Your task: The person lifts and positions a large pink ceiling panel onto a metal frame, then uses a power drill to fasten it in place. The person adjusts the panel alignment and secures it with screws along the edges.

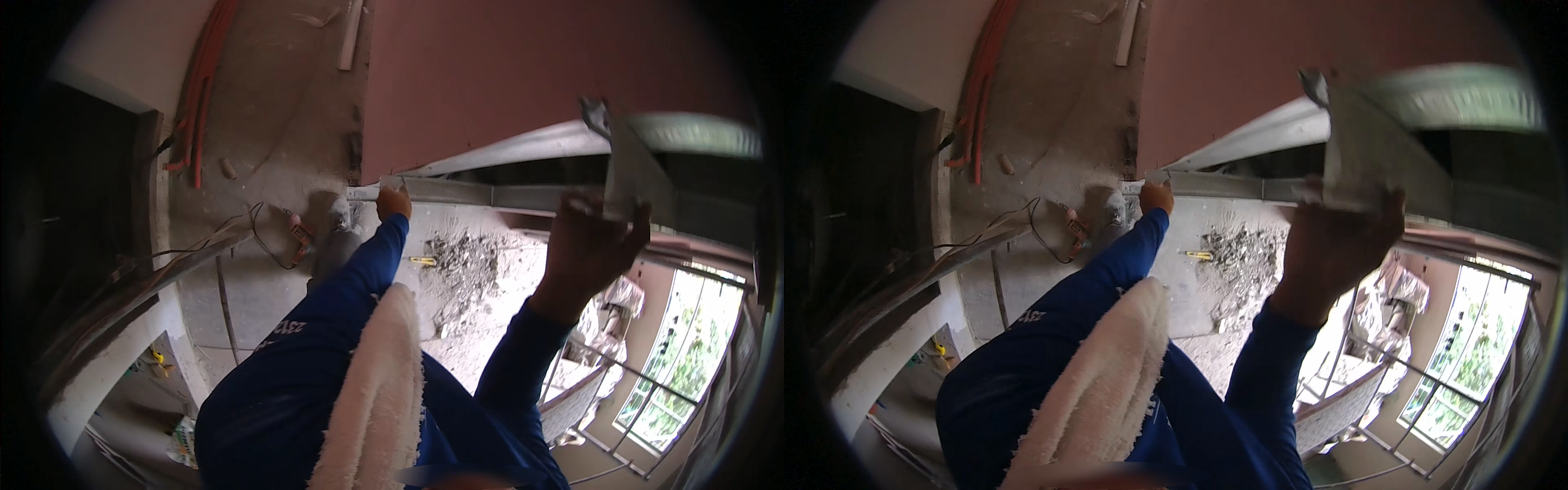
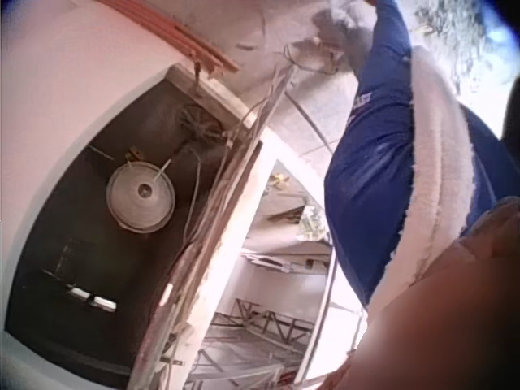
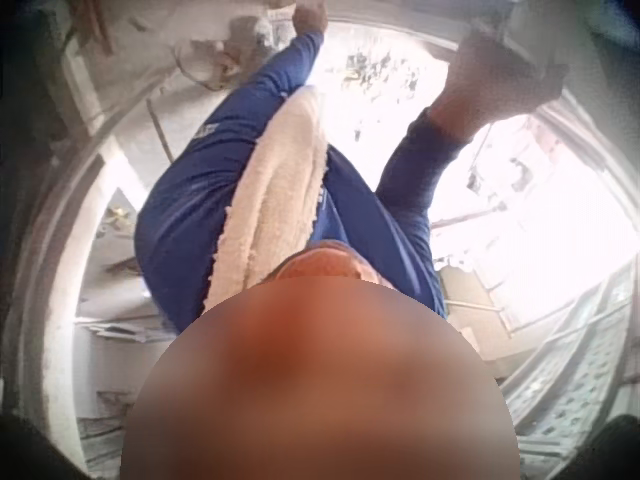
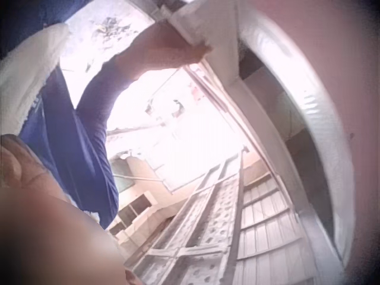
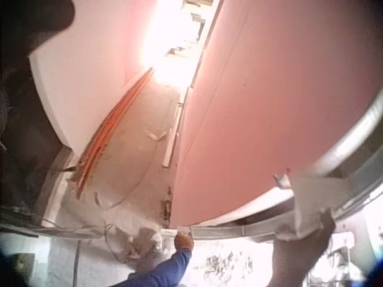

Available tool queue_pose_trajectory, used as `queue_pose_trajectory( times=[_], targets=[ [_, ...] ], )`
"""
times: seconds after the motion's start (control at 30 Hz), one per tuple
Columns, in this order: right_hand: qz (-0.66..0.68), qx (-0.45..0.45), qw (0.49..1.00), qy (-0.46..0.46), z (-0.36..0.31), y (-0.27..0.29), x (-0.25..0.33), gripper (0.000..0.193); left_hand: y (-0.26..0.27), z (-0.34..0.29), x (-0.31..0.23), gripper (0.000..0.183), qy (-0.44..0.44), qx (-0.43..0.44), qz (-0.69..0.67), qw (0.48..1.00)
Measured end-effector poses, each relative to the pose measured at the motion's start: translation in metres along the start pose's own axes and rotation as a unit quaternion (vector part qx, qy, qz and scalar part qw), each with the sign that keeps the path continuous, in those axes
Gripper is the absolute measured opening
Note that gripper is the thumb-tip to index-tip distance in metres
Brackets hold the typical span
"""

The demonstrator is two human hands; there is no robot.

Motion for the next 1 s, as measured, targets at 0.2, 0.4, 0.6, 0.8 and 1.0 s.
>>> queue_pose_trajectory(
  times=[0.2,0.4,0.6,0.8,1.0],
  targets=[
    [0.024,0.076,0.996,-0.041,-0.003,-0.008,0.001,0.030,-0.041,0.003,-0.001,0.050,0.080,-0.008,-0.021,0.997],
    [0.029,0.049,0.998,-0.039,-0.005,-0.005,0.006,0.021,-0.048,0.004,-0.007,0.042,0.096,-0.064,-0.115,0.987],
    [-0.020,0.074,0.994,-0.072,-0.004,-0.006,0.009,0.024,-0.081,0.003,0.008,0.038,0.066,-0.018,-0.075,0.995],
    [-0.044,0.072,0.995,-0.060,-0.002,-0.003,0.009,0.018,-0.099,-0.095,0.015,0.048,-0.049,0.486,-0.018,0.873],
    [-0.010,0.142,0.985,-0.097,0.000,-0.009,0.004,0.017,0.002,-0.075,-0.017,0.083,0.489,0.350,-0.574,0.556]
  ],
)
Point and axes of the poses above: each hand's wrist, its own z-axis towards the middle knuckle, its own y-axis out of the back of the hand, x = y × z, the point moved 6 cm from there along z, towards the middle knuckle, and after that the axes turned 10 degrees about -x, right-handed, at the moved point
